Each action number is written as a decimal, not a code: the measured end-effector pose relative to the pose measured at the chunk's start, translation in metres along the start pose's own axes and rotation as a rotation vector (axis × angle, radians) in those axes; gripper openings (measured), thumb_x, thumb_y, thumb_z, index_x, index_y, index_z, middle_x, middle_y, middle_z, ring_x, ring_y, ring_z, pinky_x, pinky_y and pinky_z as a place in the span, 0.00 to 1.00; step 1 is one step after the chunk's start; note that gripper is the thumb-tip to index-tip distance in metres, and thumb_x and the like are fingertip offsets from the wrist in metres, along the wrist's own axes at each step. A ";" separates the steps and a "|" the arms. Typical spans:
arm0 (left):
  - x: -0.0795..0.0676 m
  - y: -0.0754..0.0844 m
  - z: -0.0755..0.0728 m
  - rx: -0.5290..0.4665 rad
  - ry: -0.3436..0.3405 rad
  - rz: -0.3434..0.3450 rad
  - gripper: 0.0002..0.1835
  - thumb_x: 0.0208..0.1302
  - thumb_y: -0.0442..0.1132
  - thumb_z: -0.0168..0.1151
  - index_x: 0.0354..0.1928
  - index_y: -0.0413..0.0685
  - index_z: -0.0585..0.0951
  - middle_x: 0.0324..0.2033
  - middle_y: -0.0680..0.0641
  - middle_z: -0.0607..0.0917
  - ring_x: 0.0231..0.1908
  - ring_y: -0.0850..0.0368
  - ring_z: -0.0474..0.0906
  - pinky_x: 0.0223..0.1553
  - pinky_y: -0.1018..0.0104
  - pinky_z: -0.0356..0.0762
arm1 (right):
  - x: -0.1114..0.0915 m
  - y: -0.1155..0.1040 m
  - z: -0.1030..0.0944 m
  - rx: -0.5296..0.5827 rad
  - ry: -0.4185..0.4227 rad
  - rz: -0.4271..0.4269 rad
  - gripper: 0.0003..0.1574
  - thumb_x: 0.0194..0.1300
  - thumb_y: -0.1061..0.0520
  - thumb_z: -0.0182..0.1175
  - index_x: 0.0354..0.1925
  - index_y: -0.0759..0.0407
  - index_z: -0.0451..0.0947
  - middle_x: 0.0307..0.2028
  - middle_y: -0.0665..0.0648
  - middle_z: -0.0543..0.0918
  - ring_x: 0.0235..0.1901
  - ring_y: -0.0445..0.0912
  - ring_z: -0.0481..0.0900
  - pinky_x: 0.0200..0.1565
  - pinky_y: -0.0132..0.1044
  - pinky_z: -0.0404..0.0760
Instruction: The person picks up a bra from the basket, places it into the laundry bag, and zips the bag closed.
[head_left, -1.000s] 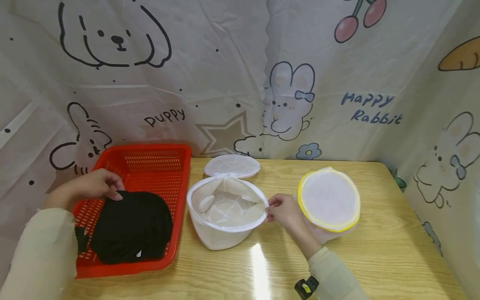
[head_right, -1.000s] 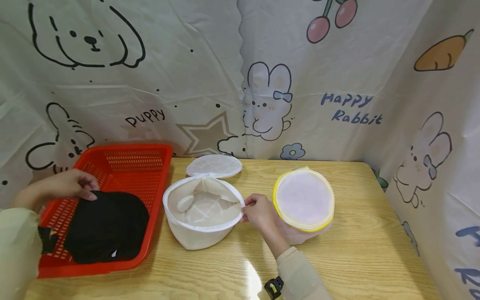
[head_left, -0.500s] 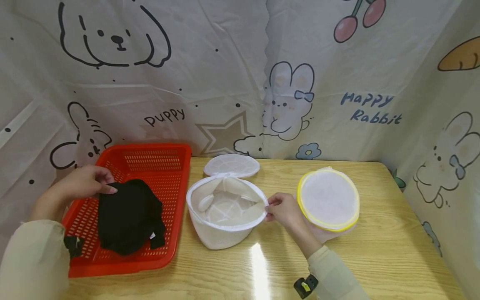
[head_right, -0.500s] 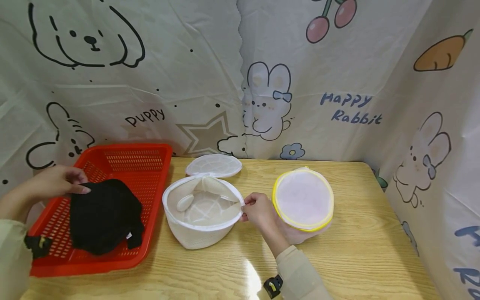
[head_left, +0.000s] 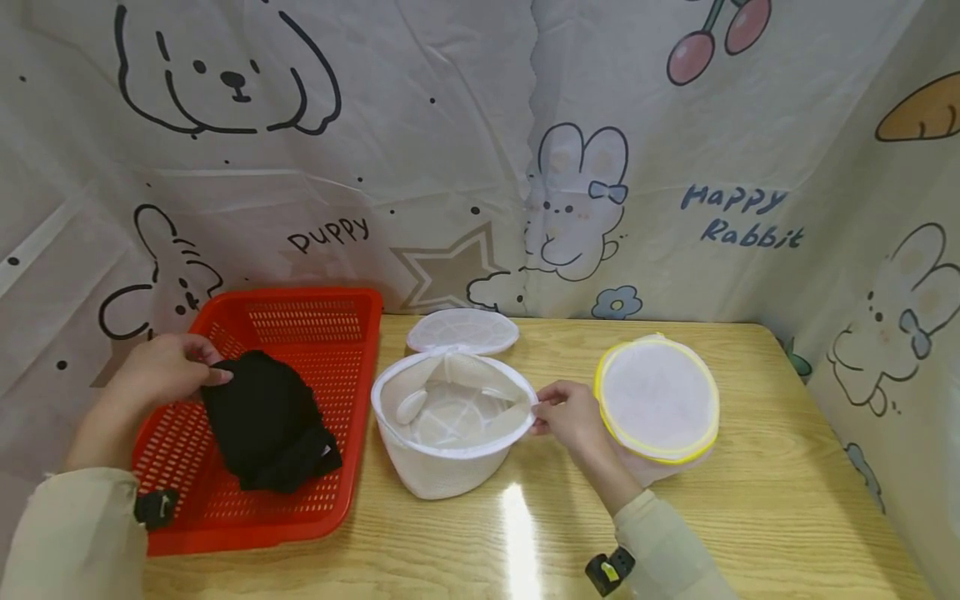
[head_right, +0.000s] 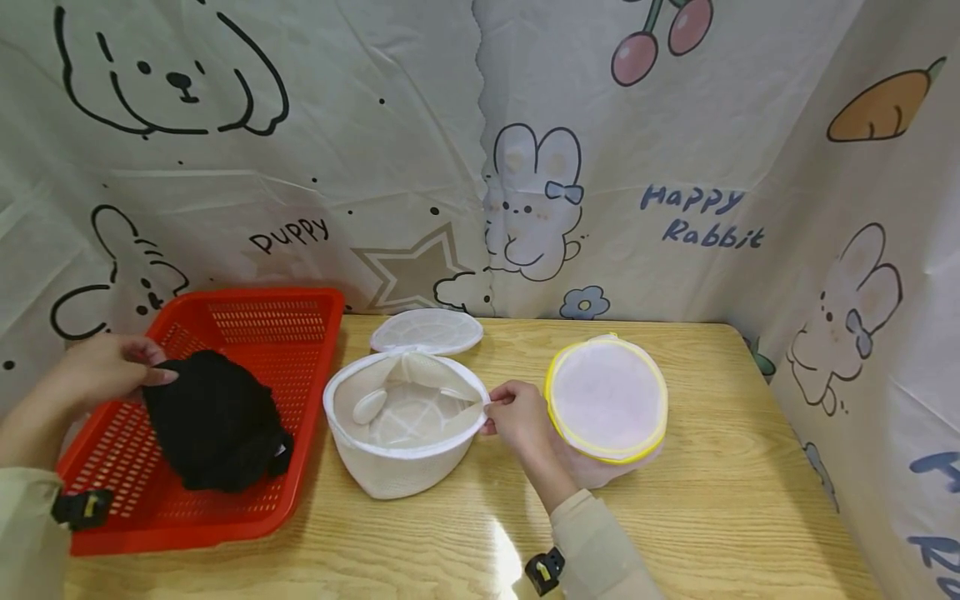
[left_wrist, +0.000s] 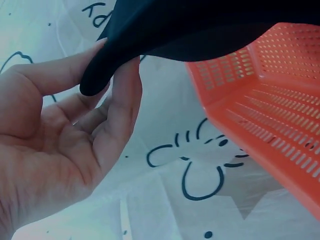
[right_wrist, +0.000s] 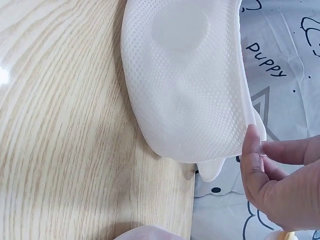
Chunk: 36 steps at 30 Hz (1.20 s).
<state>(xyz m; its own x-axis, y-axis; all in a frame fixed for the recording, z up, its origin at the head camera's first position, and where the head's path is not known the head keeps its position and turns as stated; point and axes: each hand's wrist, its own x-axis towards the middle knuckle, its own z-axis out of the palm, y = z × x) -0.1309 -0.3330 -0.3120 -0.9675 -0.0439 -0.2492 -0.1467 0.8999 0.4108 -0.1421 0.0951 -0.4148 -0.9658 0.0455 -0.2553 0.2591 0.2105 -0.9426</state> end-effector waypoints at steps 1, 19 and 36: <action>-0.001 0.001 0.000 0.001 0.021 -0.009 0.12 0.59 0.40 0.61 0.30 0.38 0.72 0.22 0.45 0.75 0.23 0.51 0.72 0.22 0.64 0.68 | 0.000 0.000 0.000 -0.001 0.000 -0.004 0.08 0.55 0.77 0.55 0.36 0.78 0.74 0.27 0.62 0.73 0.18 0.42 0.76 0.27 0.36 0.83; -0.023 0.019 -0.010 -0.030 0.169 -0.106 0.12 0.60 0.40 0.59 0.27 0.37 0.70 0.22 0.44 0.75 0.23 0.52 0.75 0.23 0.64 0.64 | 0.002 -0.005 -0.002 0.012 -0.033 0.009 0.07 0.55 0.77 0.55 0.36 0.77 0.74 0.27 0.63 0.73 0.18 0.44 0.77 0.26 0.36 0.82; -0.040 0.064 -0.024 -0.137 0.277 -0.116 0.13 0.62 0.39 0.58 0.34 0.35 0.67 0.33 0.37 0.76 0.26 0.49 0.82 0.36 0.48 0.68 | 0.001 -0.013 -0.002 0.000 -0.061 0.012 0.08 0.54 0.78 0.56 0.36 0.78 0.74 0.26 0.62 0.74 0.17 0.42 0.76 0.26 0.35 0.82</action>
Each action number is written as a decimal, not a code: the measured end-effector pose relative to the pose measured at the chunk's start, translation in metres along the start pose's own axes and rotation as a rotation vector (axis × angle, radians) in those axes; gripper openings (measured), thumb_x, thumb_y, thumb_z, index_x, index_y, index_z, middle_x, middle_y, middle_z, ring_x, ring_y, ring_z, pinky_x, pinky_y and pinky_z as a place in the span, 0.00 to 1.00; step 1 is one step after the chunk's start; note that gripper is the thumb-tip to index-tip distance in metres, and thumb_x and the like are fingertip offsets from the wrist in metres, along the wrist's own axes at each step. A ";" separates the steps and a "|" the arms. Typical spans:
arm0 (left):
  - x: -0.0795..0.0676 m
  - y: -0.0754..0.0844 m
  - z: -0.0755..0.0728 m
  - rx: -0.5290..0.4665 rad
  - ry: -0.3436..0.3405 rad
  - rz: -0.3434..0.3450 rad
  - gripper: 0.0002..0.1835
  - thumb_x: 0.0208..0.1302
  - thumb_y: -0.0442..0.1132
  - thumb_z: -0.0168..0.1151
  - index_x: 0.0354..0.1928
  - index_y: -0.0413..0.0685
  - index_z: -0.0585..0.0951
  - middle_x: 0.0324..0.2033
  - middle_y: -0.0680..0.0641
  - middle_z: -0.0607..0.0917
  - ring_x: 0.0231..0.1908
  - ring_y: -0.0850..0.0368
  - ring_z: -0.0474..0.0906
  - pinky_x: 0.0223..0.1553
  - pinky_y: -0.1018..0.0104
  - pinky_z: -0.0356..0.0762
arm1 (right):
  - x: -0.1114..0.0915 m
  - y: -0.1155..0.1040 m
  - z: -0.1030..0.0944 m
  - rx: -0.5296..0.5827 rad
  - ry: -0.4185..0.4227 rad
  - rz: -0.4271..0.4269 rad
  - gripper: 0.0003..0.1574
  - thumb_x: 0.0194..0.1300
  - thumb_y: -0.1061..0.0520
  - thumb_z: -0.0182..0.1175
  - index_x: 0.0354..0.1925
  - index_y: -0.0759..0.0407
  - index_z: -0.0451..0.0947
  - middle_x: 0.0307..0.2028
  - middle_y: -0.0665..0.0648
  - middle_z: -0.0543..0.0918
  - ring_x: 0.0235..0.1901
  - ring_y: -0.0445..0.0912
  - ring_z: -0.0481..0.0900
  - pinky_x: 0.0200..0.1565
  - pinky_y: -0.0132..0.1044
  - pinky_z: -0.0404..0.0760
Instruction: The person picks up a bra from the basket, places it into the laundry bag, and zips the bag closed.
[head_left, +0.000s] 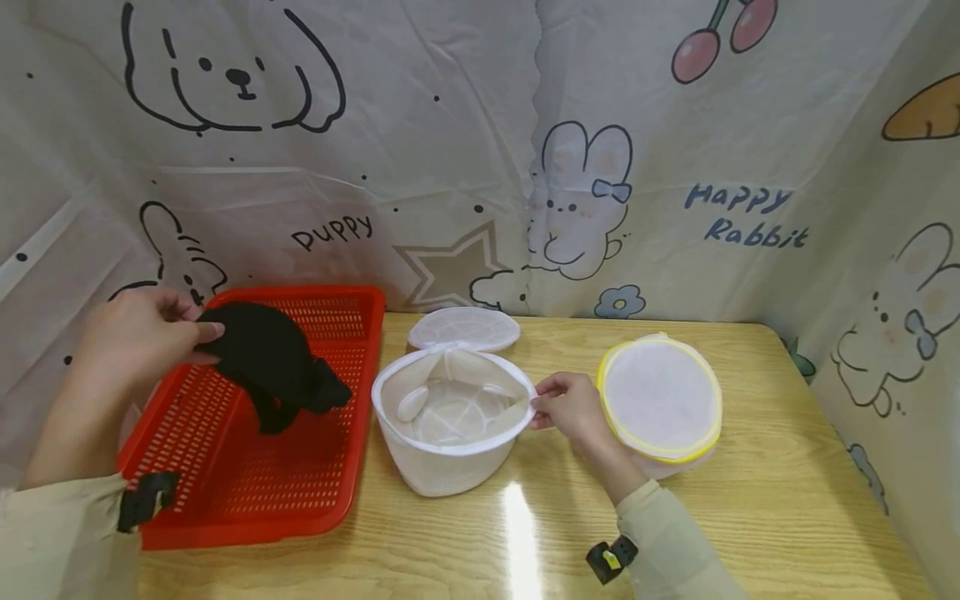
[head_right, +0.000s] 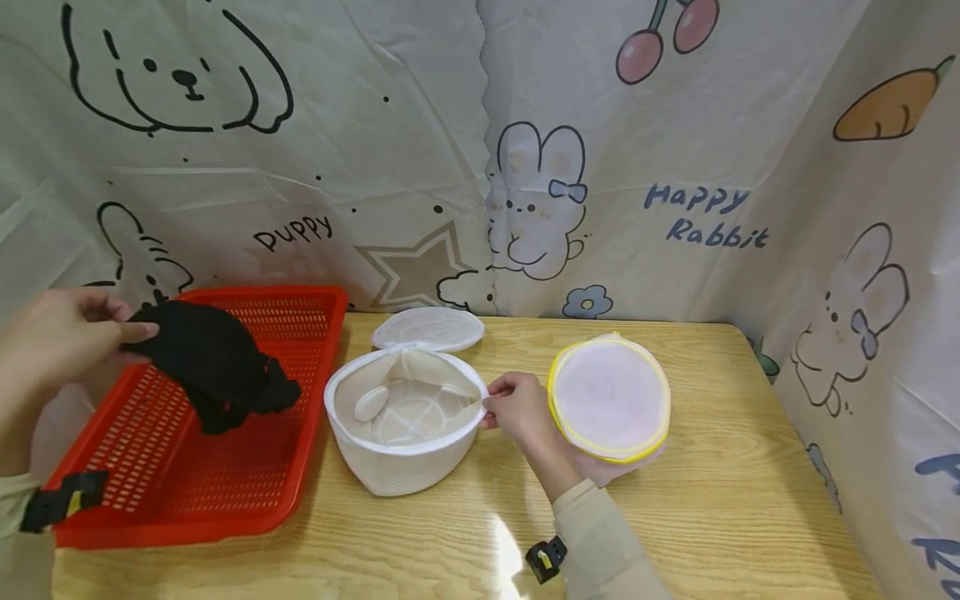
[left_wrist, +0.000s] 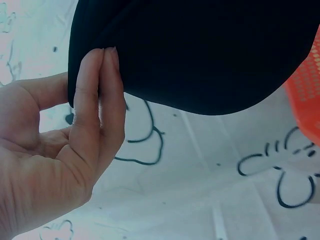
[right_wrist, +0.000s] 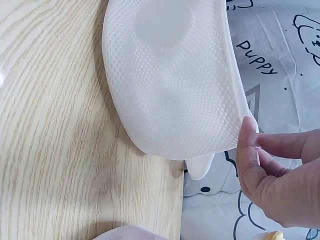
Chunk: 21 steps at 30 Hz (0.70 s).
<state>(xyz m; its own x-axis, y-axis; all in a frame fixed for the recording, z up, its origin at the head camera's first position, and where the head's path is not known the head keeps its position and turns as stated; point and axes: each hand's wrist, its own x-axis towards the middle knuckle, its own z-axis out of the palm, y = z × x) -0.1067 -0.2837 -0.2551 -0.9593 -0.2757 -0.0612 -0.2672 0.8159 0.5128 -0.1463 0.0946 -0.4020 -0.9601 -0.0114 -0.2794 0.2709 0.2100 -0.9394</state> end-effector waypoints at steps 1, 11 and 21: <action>-0.001 0.004 -0.001 0.002 0.003 0.001 0.13 0.62 0.39 0.58 0.35 0.35 0.68 0.33 0.37 0.76 0.26 0.49 0.83 0.36 0.49 0.68 | 0.000 -0.001 0.000 -0.002 -0.004 0.001 0.07 0.54 0.78 0.56 0.35 0.78 0.74 0.26 0.62 0.74 0.17 0.42 0.76 0.26 0.35 0.82; -0.004 0.043 -0.004 0.033 0.008 0.127 0.13 0.62 0.40 0.58 0.33 0.36 0.70 0.25 0.43 0.79 0.23 0.51 0.82 0.35 0.51 0.66 | 0.001 -0.003 -0.001 -0.013 -0.020 -0.003 0.07 0.55 0.78 0.56 0.35 0.78 0.74 0.25 0.63 0.76 0.17 0.43 0.77 0.26 0.36 0.82; -0.013 0.079 0.014 0.004 0.092 0.213 0.10 0.59 0.38 0.59 0.31 0.37 0.72 0.24 0.41 0.78 0.37 0.38 0.71 0.30 0.57 0.65 | 0.002 -0.001 0.000 -0.006 -0.015 -0.002 0.06 0.55 0.77 0.56 0.35 0.78 0.74 0.25 0.62 0.75 0.16 0.43 0.77 0.26 0.36 0.83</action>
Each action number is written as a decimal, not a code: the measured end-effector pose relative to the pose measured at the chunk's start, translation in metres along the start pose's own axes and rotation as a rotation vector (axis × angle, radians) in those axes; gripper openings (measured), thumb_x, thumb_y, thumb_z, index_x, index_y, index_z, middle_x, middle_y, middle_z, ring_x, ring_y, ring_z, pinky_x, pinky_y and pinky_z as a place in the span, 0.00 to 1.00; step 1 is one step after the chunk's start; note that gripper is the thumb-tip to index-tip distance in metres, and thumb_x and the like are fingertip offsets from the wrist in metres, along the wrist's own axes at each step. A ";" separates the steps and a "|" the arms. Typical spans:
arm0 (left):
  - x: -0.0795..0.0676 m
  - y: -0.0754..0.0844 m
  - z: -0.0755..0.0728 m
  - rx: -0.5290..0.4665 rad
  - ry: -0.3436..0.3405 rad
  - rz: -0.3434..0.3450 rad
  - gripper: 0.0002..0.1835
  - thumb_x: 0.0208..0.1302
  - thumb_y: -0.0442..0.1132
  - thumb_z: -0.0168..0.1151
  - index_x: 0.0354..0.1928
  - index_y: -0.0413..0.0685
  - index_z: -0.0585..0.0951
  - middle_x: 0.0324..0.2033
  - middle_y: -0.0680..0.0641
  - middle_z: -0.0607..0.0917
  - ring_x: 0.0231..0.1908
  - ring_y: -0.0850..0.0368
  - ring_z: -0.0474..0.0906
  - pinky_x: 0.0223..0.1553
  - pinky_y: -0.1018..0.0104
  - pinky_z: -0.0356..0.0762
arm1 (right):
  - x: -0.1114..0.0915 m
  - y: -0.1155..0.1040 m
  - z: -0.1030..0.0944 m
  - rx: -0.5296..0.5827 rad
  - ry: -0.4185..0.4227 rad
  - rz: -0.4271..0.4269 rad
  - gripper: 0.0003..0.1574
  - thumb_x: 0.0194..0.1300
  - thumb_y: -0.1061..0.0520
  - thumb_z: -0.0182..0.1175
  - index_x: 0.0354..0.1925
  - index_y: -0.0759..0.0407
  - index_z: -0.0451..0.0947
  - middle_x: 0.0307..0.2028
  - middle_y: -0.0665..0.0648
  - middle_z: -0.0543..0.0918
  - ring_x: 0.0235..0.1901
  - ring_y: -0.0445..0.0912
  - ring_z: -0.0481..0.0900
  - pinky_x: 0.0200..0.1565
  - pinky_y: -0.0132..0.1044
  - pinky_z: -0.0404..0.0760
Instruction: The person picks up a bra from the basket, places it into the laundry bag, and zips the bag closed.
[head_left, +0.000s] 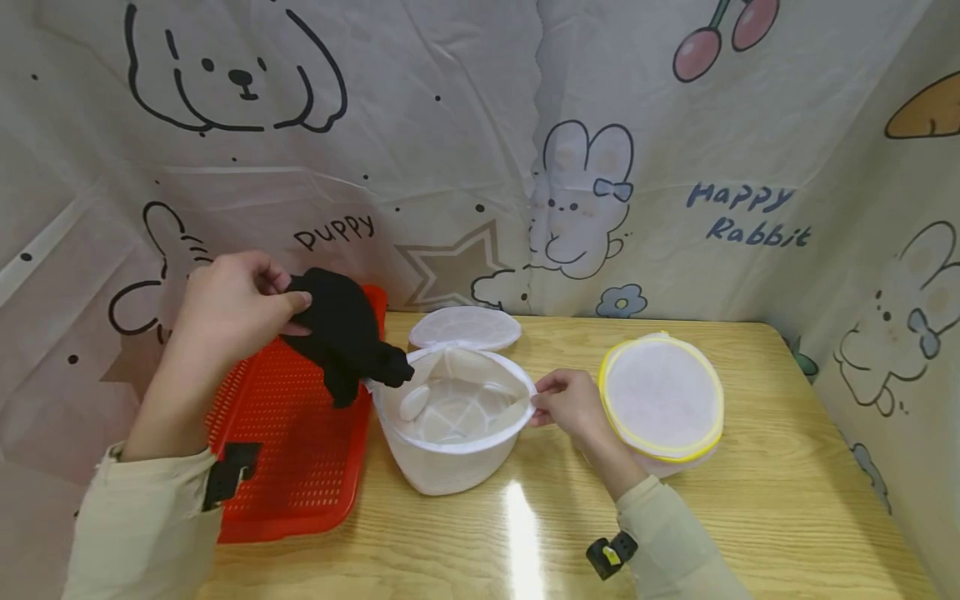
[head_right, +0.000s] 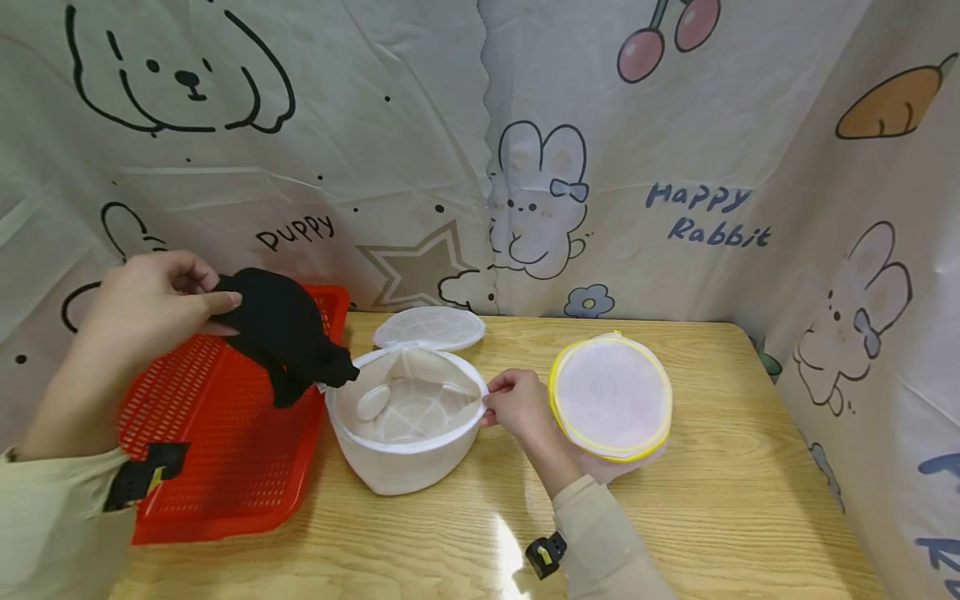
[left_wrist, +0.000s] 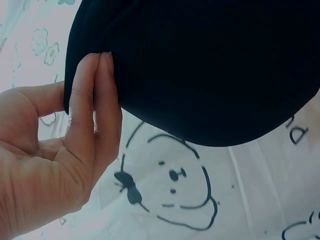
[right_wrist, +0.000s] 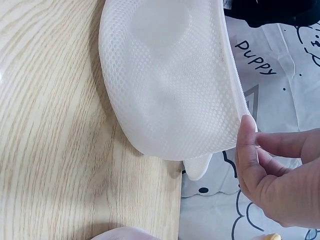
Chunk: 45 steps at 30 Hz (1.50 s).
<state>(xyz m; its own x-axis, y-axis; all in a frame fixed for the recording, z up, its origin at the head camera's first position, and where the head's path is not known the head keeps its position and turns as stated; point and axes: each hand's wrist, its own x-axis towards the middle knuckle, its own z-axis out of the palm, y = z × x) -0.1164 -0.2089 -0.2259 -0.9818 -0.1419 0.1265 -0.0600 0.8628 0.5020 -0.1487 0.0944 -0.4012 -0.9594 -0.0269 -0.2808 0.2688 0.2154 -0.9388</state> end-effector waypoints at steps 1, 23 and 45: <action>-0.001 0.003 0.002 -0.008 0.005 0.003 0.10 0.59 0.38 0.59 0.31 0.37 0.72 0.24 0.40 0.78 0.36 0.39 0.72 0.28 0.59 0.64 | 0.000 0.000 0.000 0.000 -0.001 -0.001 0.06 0.55 0.77 0.56 0.35 0.78 0.74 0.25 0.62 0.75 0.16 0.43 0.77 0.26 0.36 0.83; -0.006 0.030 0.066 -0.206 -0.116 0.022 0.07 0.58 0.33 0.60 0.30 0.37 0.72 0.23 0.41 0.76 0.27 0.48 0.82 0.26 0.64 0.75 | -0.001 -0.002 0.001 -0.005 -0.010 0.010 0.06 0.55 0.77 0.56 0.35 0.77 0.74 0.24 0.62 0.75 0.17 0.44 0.77 0.27 0.36 0.83; -0.007 0.041 0.117 -0.301 -0.110 0.082 0.07 0.52 0.29 0.63 0.26 0.39 0.73 0.18 0.47 0.72 0.21 0.52 0.80 0.20 0.70 0.73 | -0.002 -0.004 0.001 -0.024 -0.024 -0.004 0.06 0.56 0.77 0.55 0.35 0.77 0.74 0.25 0.62 0.76 0.17 0.43 0.77 0.26 0.36 0.82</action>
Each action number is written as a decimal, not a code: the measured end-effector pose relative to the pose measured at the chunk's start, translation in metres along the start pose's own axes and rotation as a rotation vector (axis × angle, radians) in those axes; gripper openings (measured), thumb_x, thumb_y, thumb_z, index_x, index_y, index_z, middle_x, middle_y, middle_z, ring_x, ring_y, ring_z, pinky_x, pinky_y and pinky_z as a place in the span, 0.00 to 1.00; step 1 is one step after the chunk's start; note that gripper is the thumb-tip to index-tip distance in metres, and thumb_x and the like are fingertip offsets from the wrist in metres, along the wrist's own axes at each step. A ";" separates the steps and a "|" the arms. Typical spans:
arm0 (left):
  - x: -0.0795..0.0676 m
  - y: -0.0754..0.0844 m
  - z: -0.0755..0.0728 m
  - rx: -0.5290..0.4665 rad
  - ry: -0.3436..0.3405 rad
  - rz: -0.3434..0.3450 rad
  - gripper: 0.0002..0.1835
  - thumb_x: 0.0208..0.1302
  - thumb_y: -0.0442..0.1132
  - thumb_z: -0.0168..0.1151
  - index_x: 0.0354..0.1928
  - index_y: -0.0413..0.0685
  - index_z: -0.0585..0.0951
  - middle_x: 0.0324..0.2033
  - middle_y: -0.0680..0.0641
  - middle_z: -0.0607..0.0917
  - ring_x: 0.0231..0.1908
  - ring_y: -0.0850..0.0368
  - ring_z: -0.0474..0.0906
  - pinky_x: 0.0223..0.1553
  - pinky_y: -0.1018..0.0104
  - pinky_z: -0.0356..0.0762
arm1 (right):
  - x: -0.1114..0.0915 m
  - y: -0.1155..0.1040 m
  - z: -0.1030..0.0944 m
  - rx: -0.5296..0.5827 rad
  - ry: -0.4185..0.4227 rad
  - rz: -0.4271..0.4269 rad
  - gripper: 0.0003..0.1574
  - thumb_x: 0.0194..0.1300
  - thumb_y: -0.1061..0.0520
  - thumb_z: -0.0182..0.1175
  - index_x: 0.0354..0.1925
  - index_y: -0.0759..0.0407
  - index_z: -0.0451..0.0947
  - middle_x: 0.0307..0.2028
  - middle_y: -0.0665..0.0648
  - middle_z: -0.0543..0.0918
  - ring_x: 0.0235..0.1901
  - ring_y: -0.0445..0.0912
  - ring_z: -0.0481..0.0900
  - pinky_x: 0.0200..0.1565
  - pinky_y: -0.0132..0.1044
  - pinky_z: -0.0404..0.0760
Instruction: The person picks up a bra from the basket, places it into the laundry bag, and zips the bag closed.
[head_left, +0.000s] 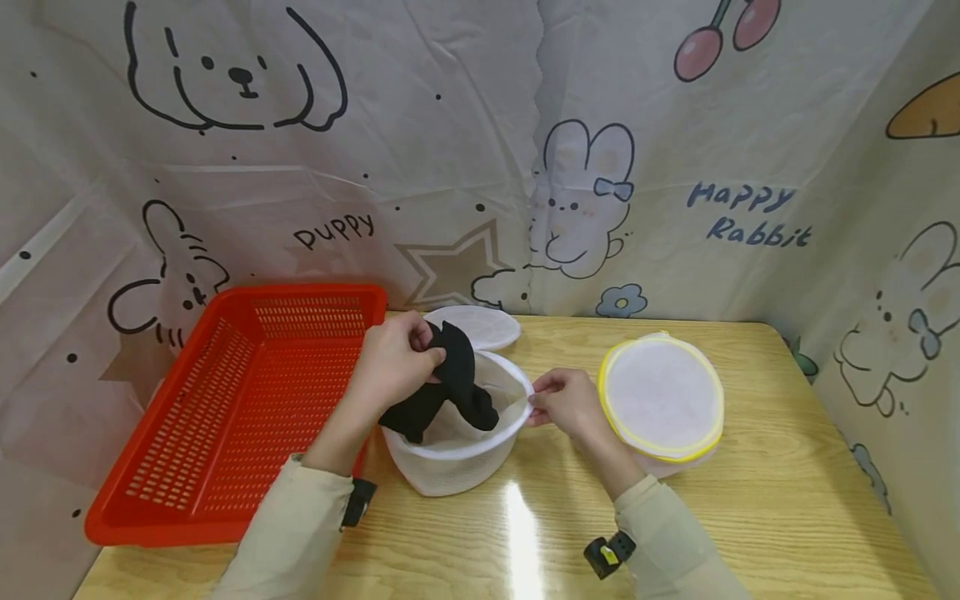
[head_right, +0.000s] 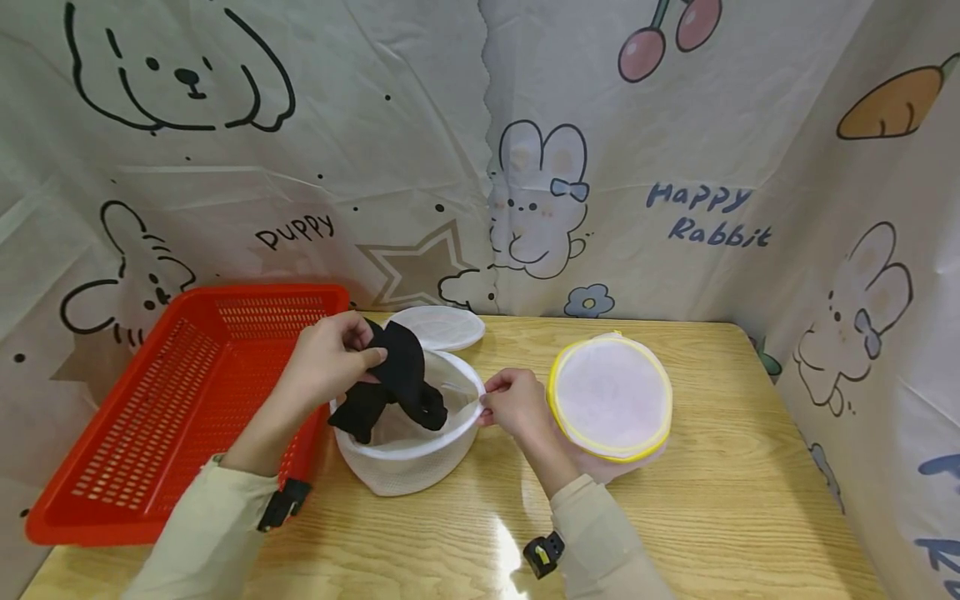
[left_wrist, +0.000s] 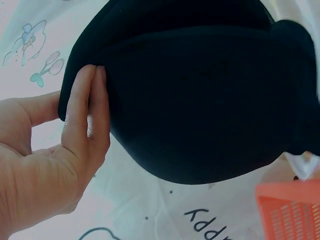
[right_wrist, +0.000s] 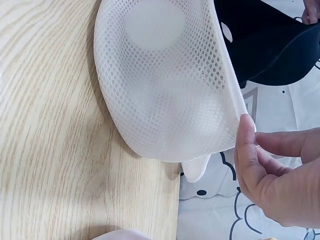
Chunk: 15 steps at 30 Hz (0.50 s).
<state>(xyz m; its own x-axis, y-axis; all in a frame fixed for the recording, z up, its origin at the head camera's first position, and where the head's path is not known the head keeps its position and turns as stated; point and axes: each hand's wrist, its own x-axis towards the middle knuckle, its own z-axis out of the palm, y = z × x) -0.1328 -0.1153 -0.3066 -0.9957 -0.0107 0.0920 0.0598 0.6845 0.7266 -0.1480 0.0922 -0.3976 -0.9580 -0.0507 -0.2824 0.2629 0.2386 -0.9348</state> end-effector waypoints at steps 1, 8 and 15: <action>0.000 -0.001 0.002 -0.015 -0.007 -0.005 0.07 0.52 0.29 0.63 0.26 0.39 0.73 0.18 0.46 0.72 0.20 0.53 0.81 0.20 0.70 0.75 | 0.000 0.000 0.000 0.000 -0.001 -0.004 0.06 0.56 0.77 0.55 0.35 0.77 0.74 0.25 0.63 0.76 0.17 0.43 0.77 0.26 0.36 0.82; 0.000 -0.008 0.021 -0.061 -0.065 -0.047 0.08 0.51 0.29 0.65 0.28 0.38 0.73 0.20 0.45 0.74 0.19 0.55 0.80 0.22 0.68 0.78 | 0.001 -0.001 0.001 -0.011 0.001 0.004 0.05 0.55 0.77 0.55 0.34 0.76 0.74 0.24 0.62 0.76 0.16 0.44 0.77 0.26 0.36 0.82; 0.000 -0.016 0.036 -0.102 -0.108 -0.066 0.08 0.51 0.28 0.65 0.27 0.38 0.73 0.19 0.46 0.75 0.18 0.56 0.80 0.22 0.67 0.79 | 0.002 -0.002 0.001 -0.044 0.000 0.016 0.05 0.55 0.76 0.55 0.33 0.75 0.75 0.24 0.63 0.76 0.16 0.44 0.77 0.26 0.36 0.82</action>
<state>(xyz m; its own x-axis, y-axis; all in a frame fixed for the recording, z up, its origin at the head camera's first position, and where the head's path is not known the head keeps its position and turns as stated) -0.1365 -0.1002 -0.3426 -0.9992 0.0291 -0.0275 -0.0042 0.6071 0.7946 -0.1505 0.0910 -0.3964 -0.9537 -0.0461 -0.2972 0.2730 0.2819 -0.9198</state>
